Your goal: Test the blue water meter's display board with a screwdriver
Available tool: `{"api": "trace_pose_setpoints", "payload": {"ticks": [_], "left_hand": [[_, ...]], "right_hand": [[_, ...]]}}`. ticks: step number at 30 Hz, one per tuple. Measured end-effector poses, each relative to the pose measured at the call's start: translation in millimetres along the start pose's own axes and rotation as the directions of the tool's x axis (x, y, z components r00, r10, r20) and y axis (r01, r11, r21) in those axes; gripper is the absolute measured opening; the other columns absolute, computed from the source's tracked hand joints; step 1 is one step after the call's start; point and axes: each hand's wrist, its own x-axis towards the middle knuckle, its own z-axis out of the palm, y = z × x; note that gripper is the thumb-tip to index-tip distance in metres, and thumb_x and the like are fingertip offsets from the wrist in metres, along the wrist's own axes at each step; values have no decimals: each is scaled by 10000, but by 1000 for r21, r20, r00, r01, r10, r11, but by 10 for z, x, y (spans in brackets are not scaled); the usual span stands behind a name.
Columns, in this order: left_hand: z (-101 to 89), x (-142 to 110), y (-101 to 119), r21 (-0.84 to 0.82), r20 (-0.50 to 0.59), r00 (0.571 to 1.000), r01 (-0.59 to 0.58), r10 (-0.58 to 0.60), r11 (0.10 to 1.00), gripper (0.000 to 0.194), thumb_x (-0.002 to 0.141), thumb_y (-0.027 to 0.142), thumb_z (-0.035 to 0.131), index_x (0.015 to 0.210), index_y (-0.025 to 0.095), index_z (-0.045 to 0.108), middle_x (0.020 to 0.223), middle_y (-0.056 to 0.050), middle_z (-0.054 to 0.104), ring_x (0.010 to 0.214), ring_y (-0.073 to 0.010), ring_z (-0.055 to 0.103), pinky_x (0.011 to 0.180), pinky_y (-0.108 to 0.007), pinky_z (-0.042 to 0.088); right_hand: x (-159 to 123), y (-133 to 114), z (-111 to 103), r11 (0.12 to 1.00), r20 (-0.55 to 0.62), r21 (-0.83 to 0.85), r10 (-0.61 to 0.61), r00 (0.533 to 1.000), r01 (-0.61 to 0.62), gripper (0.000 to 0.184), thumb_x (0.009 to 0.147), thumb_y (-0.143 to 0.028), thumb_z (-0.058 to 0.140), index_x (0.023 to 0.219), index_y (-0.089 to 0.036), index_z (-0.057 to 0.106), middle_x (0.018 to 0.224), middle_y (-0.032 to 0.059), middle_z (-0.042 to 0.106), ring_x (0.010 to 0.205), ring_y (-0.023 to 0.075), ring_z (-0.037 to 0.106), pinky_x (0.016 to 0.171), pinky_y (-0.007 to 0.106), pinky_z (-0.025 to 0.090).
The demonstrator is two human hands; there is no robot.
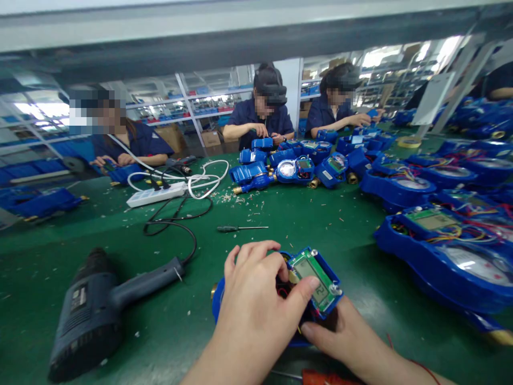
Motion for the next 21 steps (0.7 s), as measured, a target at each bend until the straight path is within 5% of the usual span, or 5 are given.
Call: {"api": "trace_pose_setpoints", "payload": {"ticks": [8,12,16,21], "left_hand": [[-70,-347,-115,-73,14,996,87,-86,994,144,825,306,562,704,229,575,1248,-68,627,1247,-313,488,1016,-591,368],[-146,-493,-191,-136,53,988,150,-144,979,163,846,350,522,759,236,600,1298,-82,601,1285,-316,462,1068,-629,310],[-153,-485,-237,-208,-4,978,205,-211,956,145,815,265,493,689,217,546,1251,-122,633,1237,-306,516,1102,-659,238],[-142,-466,-287,-253,-49,969,221,-240,942,182,820,163,520,645,209,542,1246,-87,652,1256,-257,524,1152,-629,164]], "right_hand": [[-132,16,47,998,135,41,36,990,-42,494,727,-380,775,1165,-188,649,1097,69,685,998,254,646,891,317,523],[-145,23,52,998,107,-64,14,994,-7,606,675,-519,815,1149,-174,662,992,71,703,811,234,659,671,269,549],[-126,15,114,969,-11,-248,-18,1000,15,426,671,-516,774,908,-170,703,699,20,655,565,174,577,487,224,461],[-54,-89,138,920,12,-386,-64,998,64,331,719,-412,712,947,-172,706,839,33,710,721,207,661,633,239,536]]}}
